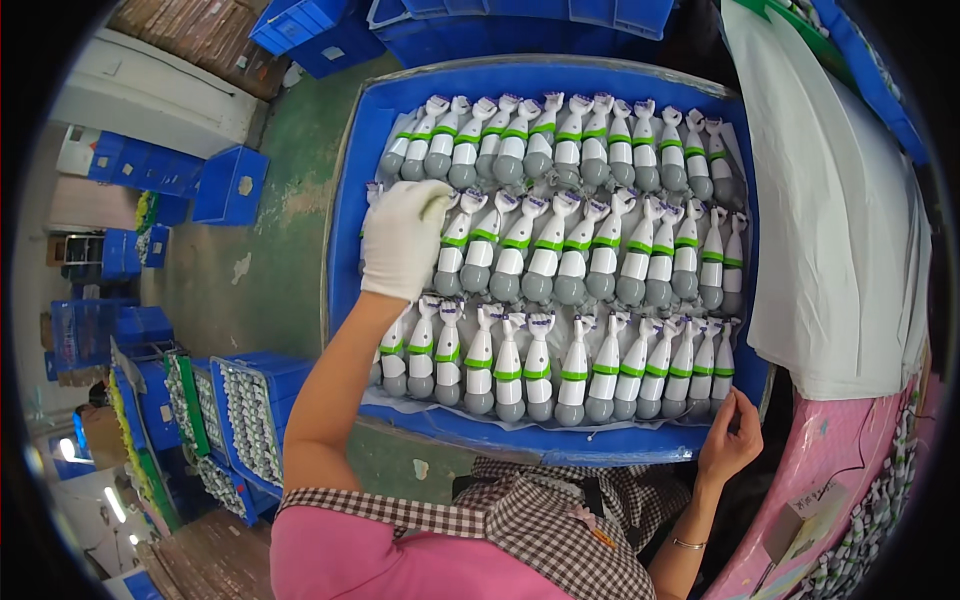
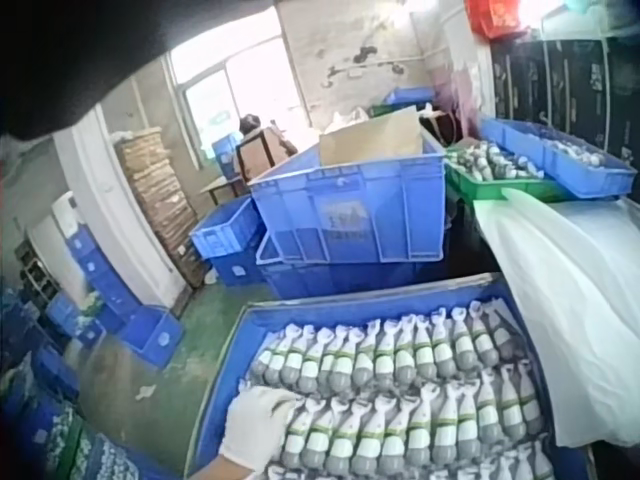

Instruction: Applying seals or components to the necks of plastic tubes and organizing them into a crate.

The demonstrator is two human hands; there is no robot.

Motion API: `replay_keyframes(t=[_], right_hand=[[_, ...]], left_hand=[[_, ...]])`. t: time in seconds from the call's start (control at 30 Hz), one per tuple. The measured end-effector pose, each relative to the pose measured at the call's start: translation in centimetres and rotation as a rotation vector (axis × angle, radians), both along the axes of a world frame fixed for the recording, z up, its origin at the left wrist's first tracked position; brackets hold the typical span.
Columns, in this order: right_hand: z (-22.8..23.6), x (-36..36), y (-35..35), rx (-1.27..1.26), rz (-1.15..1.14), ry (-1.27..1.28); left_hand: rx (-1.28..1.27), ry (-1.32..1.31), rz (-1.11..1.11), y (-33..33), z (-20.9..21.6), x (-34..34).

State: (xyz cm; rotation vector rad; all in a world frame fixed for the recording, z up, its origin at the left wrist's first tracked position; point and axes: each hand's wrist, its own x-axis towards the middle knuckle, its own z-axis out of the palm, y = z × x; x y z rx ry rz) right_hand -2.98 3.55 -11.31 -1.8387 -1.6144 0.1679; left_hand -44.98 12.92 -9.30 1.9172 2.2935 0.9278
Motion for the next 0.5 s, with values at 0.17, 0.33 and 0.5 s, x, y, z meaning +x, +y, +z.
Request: replay_keyframes(t=[0.17, 0.33, 0.5], right_hand=[[-0.3, 0.3, -0.1, -0.015, -0.044, 0.006], [0.1, 0.0, 0.2, 0.007, -0.012, -0.002], [-0.1, 0.4, 0.0, 0.001, 0.005, -0.025]], left_hand=[[-0.017, 0.288, -0.398, -0.4, -1.2, 3.9], [-0.093, 0.292, -0.374, -1.0, -2.4, 4.0], [0.051, -0.079, -0.085, 6.0, -0.3, 3.3]])
